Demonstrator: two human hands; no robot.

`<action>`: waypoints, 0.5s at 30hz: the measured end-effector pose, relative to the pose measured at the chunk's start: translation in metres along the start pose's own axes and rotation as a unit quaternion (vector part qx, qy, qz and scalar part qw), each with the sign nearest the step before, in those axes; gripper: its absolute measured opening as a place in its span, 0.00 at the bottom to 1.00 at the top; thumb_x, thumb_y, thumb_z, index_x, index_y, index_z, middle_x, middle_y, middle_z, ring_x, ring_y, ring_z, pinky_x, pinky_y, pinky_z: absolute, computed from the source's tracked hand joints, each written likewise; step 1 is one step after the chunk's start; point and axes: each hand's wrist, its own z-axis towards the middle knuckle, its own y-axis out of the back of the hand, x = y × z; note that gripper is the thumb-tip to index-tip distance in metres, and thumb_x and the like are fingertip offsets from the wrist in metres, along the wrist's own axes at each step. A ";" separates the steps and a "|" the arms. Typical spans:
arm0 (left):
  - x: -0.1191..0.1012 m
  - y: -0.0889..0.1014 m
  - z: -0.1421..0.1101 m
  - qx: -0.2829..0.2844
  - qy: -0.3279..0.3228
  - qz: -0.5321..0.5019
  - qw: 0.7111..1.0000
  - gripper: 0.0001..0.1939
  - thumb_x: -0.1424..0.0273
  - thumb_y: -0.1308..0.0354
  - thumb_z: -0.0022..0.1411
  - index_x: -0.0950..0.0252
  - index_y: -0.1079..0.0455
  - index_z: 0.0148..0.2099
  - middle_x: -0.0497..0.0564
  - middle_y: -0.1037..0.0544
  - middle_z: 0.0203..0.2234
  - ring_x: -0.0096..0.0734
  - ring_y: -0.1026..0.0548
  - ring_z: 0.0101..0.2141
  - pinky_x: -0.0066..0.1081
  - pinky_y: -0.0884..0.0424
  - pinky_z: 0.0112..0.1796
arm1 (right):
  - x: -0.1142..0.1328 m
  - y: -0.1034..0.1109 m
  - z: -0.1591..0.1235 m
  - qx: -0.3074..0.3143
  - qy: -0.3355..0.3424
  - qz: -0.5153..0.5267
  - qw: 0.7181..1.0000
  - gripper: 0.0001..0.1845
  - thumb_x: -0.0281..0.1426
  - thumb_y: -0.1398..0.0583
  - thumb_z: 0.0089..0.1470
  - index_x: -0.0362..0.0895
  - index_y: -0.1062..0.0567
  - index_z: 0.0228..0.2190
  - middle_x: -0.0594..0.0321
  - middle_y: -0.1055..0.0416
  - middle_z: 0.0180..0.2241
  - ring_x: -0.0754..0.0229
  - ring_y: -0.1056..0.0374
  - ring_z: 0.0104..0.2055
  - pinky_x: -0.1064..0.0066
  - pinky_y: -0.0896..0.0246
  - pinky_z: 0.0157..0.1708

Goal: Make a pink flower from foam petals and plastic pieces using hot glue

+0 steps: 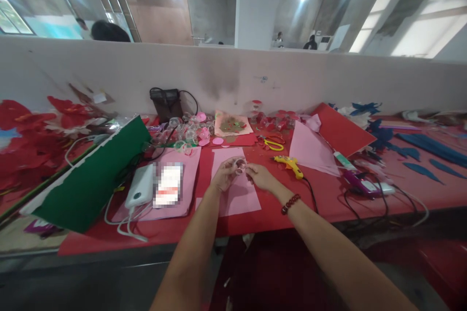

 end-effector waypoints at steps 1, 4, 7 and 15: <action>-0.001 0.000 0.000 -0.001 0.002 -0.008 1.000 0.21 0.70 0.32 0.44 0.67 0.24 0.43 0.54 0.23 0.36 0.29 0.27 0.34 0.25 0.33 0.33 | 0.002 0.003 0.000 0.011 0.008 -0.005 1.000 0.12 0.33 0.49 0.56 0.45 0.35 0.22 0.69 0.37 0.19 0.67 0.38 0.20 0.76 0.43 0.22; -0.004 0.001 0.000 -0.016 -0.001 -0.035 0.999 0.20 0.68 0.32 0.45 0.69 0.24 0.43 0.55 0.23 0.36 0.28 0.27 0.33 0.24 0.32 0.32 | 0.009 0.010 0.005 0.026 0.030 -0.024 0.999 0.11 0.33 0.47 0.54 0.45 0.36 0.21 0.69 0.35 0.20 0.66 0.37 0.22 0.76 0.41 0.25; -0.006 0.006 0.000 -0.043 -0.013 -0.064 0.997 0.20 0.63 0.35 0.49 0.70 0.24 0.43 0.56 0.23 0.35 0.28 0.28 0.32 0.23 0.33 0.30 | 0.012 0.014 0.017 -0.004 0.034 -0.045 0.998 0.12 0.32 0.48 0.54 0.45 0.36 0.20 0.68 0.34 0.20 0.65 0.37 0.23 0.75 0.42 0.27; -0.001 0.011 0.007 -0.078 -0.060 -0.100 0.990 0.24 0.73 0.32 0.46 0.60 0.30 0.48 0.52 0.27 0.46 0.31 0.28 0.44 0.27 0.32 0.42 | 0.003 0.006 0.041 -0.161 -0.018 -0.084 0.983 0.07 0.35 0.42 0.49 0.45 0.28 0.26 0.59 0.25 0.30 0.57 0.30 0.33 0.68 0.39 0.36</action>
